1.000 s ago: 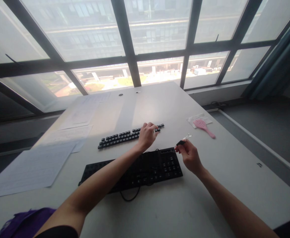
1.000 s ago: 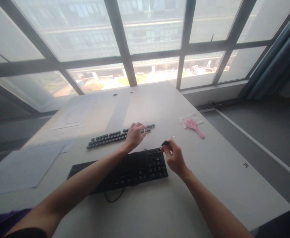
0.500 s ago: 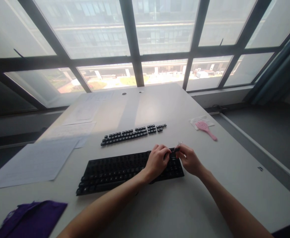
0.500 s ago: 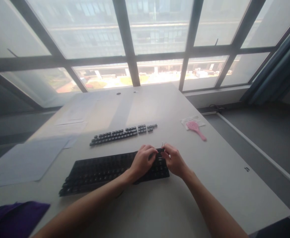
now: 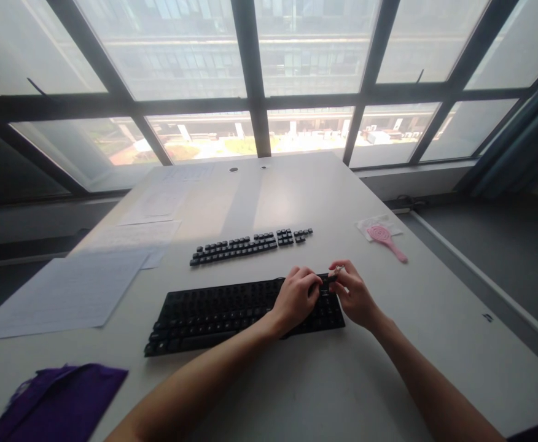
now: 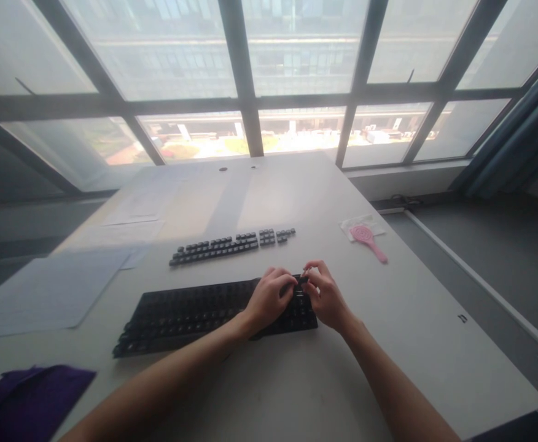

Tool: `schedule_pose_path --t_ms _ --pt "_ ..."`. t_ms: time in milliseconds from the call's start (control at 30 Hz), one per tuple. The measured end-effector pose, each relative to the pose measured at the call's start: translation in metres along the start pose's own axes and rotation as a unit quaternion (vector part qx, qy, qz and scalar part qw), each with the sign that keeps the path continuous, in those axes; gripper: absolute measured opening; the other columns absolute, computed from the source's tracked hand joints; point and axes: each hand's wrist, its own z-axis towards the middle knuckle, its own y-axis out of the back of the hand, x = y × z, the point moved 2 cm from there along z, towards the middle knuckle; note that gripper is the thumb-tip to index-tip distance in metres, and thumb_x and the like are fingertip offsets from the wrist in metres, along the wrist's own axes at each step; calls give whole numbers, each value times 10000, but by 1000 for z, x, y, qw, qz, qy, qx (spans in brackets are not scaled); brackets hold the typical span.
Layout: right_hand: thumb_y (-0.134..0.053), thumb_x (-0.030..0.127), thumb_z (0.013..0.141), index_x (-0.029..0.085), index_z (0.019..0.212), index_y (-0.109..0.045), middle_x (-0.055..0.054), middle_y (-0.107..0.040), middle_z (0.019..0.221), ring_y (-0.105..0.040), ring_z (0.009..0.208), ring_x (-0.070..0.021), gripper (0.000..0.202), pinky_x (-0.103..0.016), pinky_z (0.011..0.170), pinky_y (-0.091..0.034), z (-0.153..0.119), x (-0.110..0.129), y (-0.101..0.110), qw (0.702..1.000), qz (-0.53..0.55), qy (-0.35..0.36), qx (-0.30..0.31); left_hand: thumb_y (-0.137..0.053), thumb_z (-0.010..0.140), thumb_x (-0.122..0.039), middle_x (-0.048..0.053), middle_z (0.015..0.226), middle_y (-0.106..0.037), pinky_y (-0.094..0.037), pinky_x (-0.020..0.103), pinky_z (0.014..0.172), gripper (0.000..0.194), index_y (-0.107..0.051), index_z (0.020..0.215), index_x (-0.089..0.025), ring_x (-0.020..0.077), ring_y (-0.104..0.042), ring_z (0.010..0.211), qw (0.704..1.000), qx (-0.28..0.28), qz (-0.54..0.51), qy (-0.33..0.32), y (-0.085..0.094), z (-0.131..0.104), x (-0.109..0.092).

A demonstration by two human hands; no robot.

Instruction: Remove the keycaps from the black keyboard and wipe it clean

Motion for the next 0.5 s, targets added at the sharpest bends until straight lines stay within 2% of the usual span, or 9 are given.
schedule_pose_path --t_ms 133,500 --pt "-512 223 971 200 935 -640 -107 -516 1158 -593 795 -187 135 -359 733 -553 -1 0 -2 1000 7 -7 -2 -565 907 -145 47 957 -662 -489 362 884 154 -693 940 -224 216 -549 946 1000 -1 -2 1 0 0 0" --pt "-497 252 990 197 927 -611 -107 -483 1193 -578 691 -141 142 -345 700 -560 -1 -2 -2 1000 11 -23 -9 -572 902 -138 47 968 -662 -486 355 887 142 -688 927 -216 215 -548 950 1000 0 -2 -2 0 0 -1"
